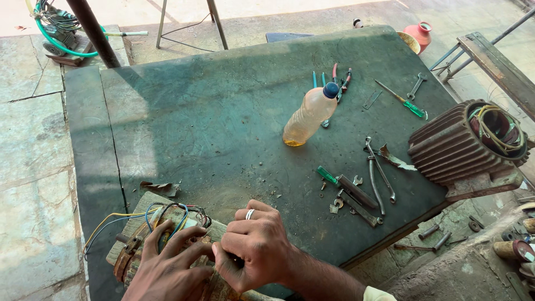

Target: The person uses a wrench to tighten bolts on a motor component clamped to a wooden block. They adjust the component's position and continue tightening the bolts with the wrench.

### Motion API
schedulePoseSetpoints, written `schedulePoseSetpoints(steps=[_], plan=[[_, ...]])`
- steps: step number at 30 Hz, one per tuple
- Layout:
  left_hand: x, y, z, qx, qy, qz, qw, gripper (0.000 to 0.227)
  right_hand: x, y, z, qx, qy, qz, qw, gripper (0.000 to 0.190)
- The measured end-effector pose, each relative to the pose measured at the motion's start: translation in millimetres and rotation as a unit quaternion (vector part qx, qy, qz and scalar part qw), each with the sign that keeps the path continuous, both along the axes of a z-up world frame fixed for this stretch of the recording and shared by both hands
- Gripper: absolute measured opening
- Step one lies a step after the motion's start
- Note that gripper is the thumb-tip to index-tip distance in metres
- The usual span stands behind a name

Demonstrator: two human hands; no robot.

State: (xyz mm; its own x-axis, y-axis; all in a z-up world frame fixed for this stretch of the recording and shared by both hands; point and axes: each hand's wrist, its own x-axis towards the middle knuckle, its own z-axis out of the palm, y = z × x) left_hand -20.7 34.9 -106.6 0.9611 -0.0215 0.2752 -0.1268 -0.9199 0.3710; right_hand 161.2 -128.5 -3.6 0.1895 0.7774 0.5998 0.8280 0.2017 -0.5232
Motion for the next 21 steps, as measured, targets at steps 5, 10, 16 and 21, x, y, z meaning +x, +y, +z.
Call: schedulePoseSetpoints(steps=[5, 10, 16, 21], plan=[[6, -2, 12, 0.027, 0.075, -0.019, 0.997, 0.007, 1, -1, 0, 0.003, -0.006, 0.001, 1.000, 0.030], [16, -11, 35, 0.045, 0.159, 0.010, 0.986, 0.005, 1, 0, -1, -0.001, -0.004, 0.000, 1.000, 0.030], [19, -15, 43, 0.073, 0.079, 0.023, 0.994, 0.011, 1, 0, -4, 0.001, -0.009, 0.001, 1.000, 0.031], [16, -16, 33, 0.099, -0.050, 0.012, 0.994, 0.002, 1, 0, -5, -0.003, 0.002, 0.002, 1.000, 0.029]])
